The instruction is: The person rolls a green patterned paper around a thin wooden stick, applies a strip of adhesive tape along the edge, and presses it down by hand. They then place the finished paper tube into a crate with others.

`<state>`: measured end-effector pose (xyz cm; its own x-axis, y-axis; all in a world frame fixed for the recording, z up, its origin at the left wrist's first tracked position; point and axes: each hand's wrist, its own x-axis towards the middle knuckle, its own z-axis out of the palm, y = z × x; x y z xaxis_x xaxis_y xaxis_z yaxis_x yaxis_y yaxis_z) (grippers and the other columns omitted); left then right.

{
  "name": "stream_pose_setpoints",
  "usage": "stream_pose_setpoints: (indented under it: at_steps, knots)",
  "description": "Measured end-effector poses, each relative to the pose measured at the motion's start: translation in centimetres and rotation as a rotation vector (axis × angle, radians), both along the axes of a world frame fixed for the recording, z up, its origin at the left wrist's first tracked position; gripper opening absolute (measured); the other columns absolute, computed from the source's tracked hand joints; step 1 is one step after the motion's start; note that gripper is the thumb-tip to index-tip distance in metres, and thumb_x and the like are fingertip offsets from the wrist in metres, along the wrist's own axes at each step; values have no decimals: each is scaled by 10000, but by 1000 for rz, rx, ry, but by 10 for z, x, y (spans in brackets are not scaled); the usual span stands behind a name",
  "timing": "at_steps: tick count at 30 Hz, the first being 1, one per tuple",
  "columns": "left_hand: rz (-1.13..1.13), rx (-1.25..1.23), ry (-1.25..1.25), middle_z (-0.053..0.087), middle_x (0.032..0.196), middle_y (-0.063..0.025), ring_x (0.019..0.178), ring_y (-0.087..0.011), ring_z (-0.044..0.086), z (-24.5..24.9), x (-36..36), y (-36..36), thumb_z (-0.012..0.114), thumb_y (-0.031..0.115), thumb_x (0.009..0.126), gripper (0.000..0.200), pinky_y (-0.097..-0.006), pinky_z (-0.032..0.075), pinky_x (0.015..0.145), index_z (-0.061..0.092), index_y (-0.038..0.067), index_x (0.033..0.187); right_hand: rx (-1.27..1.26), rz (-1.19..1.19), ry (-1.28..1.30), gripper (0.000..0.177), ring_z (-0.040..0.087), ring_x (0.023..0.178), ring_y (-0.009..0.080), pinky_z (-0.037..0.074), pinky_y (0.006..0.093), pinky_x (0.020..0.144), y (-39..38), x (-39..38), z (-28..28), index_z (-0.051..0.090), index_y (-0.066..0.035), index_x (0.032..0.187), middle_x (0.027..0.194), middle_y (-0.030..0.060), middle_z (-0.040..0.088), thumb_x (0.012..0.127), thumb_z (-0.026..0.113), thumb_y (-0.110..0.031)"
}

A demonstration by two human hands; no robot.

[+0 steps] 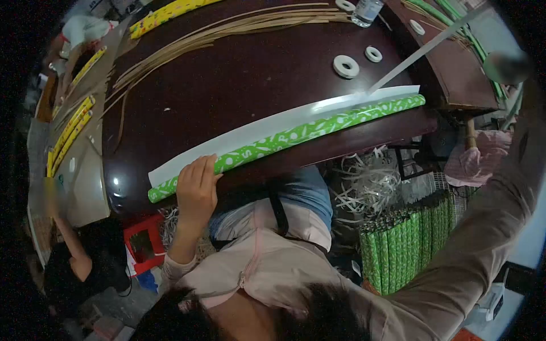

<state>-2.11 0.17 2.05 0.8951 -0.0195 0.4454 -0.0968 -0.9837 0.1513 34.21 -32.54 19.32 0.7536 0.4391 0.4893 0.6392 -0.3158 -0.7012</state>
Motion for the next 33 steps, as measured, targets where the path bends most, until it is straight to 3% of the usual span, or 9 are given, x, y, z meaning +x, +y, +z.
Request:
stream_pose_setpoints:
  at_steps: [7,14,27,33]
  knots:
    - [-24,24,3,611,1125,-144,1069,-296,588,2,-1,-1,666,91,835,398,-425,453,892,573,-15,1208,132,-119,-176,247,635,755,147,505,260,676,-154,6,65,699,3,998,866,94,694,895,650,-216]
    - [-34,39,27,593,1121,-152,1052,-318,577,-3,-2,3,647,80,857,406,-430,447,888,547,-11,1240,280,-237,-349,233,637,760,148,508,258,685,-272,-40,104,698,15,992,879,93,697,891,652,-190]
    - [-48,30,5,582,1150,-172,1065,-342,562,-7,-3,3,634,77,860,423,-455,437,903,535,-29,1257,520,-267,-704,208,642,770,151,513,254,703,-345,-82,172,697,37,982,902,91,702,885,657,-142]
    - [-43,22,23,579,1147,-177,1064,-348,555,-8,-3,3,638,78,847,428,-462,432,907,540,-38,1247,624,-208,-843,196,645,775,152,516,252,712,-355,-57,199,697,47,977,912,90,704,882,659,-120]
